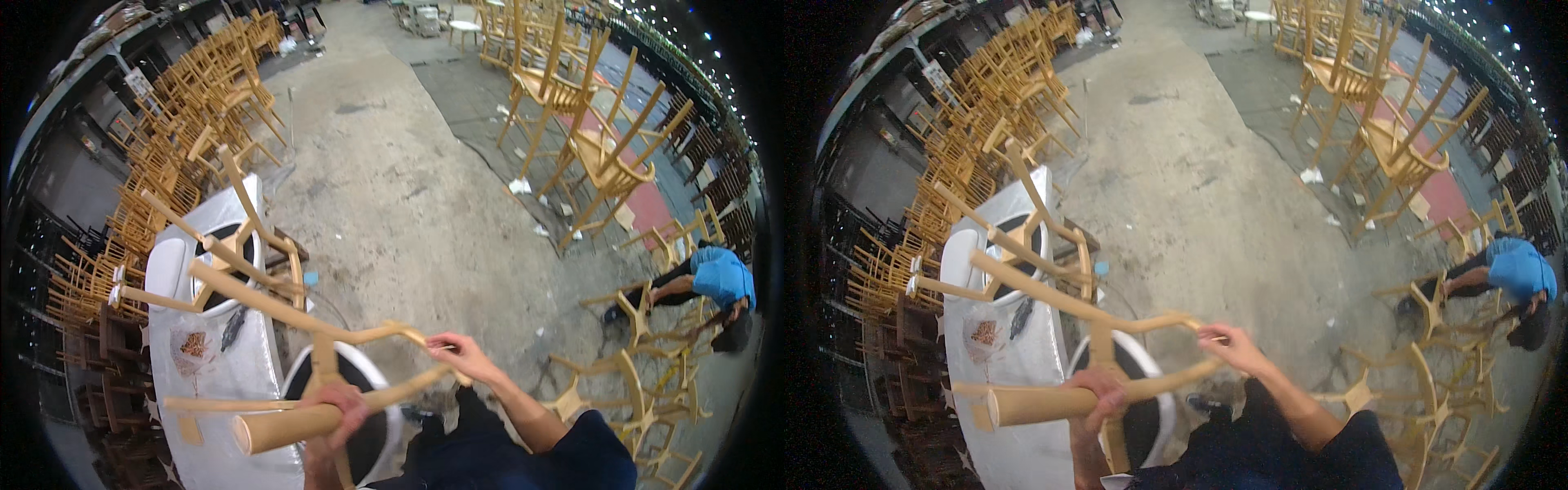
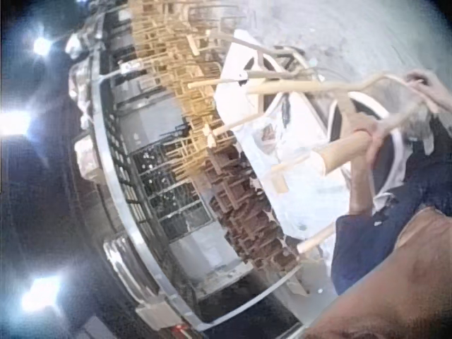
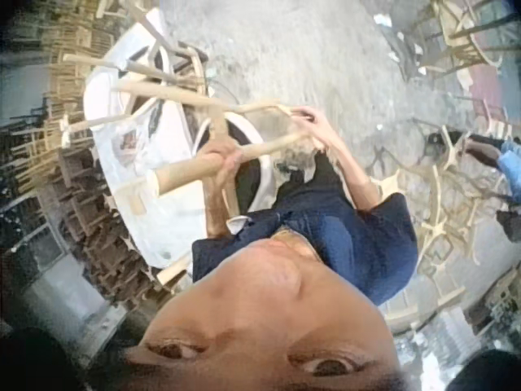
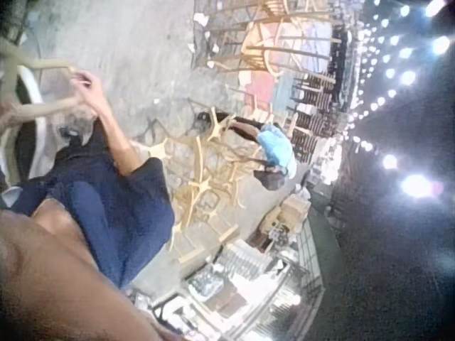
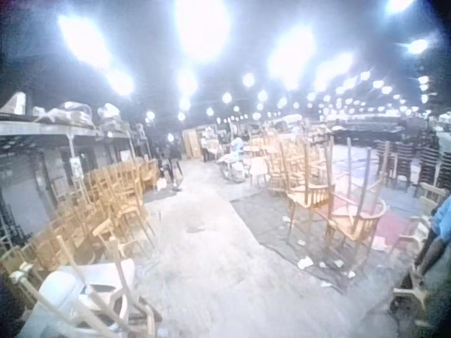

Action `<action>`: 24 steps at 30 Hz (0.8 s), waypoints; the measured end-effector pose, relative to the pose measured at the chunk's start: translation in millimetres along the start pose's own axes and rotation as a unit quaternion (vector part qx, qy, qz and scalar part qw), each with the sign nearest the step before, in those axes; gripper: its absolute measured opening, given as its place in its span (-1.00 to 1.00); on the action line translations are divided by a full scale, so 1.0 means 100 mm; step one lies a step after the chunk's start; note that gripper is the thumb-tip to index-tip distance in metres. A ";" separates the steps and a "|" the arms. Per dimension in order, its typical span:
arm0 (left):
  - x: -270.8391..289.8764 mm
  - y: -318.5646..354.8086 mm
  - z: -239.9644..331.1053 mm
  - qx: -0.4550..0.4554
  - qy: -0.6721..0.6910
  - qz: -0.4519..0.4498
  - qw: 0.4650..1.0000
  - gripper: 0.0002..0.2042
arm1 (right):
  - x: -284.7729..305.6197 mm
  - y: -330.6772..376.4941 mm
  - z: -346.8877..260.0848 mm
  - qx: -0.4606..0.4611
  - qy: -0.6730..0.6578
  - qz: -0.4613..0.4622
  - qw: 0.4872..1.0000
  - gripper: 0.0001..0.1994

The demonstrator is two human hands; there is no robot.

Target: The person assembles wooden chairs by attaching five-legged bases to white seat shells using a pneumatic drill. They pick up bases, align them with the seats, fasten them with screws, and move completed chairs aside.

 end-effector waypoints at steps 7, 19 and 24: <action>-1.84 -0.73 0.05 0.042 0.182 -0.150 0.971 -0.81 | 0.40 0.28 -1.30 0.090 0.044 -0.528 0.844 -0.55; -2.20 -1.79 -1.24 0.122 0.112 -0.164 0.972 -0.55 | 1.96 0.06 -0.77 -0.126 -0.032 -0.098 0.987 -0.71; -0.27 -2.72 -2.01 0.147 -0.036 0.128 0.980 -0.73 | 2.23 -0.32 -0.62 -0.118 -0.220 0.143 0.958 -0.74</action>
Point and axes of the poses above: each hand's wrist, its own y-axis away from the middle knuckle, its own x-axis out of the back of the hand, z = x × y, the point moved 6 cm from there along -y, towards the middle knuckle, and after that the axes turned 5 degrees about z, right-handed, at the moved point
